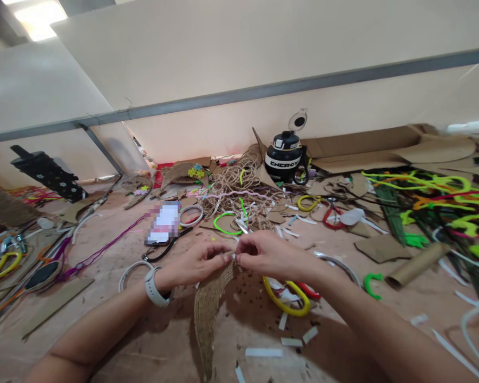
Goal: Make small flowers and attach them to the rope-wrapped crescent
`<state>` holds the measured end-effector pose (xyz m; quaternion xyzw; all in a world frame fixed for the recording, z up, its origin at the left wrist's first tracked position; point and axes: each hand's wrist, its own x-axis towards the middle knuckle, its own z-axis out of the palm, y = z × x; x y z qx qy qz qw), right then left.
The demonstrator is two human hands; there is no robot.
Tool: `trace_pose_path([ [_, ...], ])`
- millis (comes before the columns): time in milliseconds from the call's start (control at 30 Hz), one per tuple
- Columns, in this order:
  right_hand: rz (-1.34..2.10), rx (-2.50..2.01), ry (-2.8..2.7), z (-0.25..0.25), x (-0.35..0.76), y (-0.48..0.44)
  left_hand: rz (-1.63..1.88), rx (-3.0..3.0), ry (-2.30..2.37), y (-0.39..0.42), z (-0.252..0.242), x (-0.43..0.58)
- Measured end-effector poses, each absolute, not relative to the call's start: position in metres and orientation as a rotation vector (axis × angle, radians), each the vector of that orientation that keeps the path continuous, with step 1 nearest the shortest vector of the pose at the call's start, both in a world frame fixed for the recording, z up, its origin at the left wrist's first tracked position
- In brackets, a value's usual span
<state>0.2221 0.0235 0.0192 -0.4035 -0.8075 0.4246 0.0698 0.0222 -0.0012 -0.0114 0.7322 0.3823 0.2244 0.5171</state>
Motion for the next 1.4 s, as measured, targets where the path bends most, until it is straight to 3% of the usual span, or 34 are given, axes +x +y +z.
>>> trace_pose_path([
  [700,1.219,-1.229,-2.454,0.016,0.223,0.022,0.525,1.830,0.917,-0.002,-0.012,0.023],
  [1133,0.696,-1.288,-2.572,0.020,0.212,0.004,0.459,2.123,1.067,-0.013,0.006,0.022],
  [1400,0.555,-1.214,-2.741,0.023,0.209,0.000,0.392,2.130,1.091,-0.026,0.010,0.022],
])
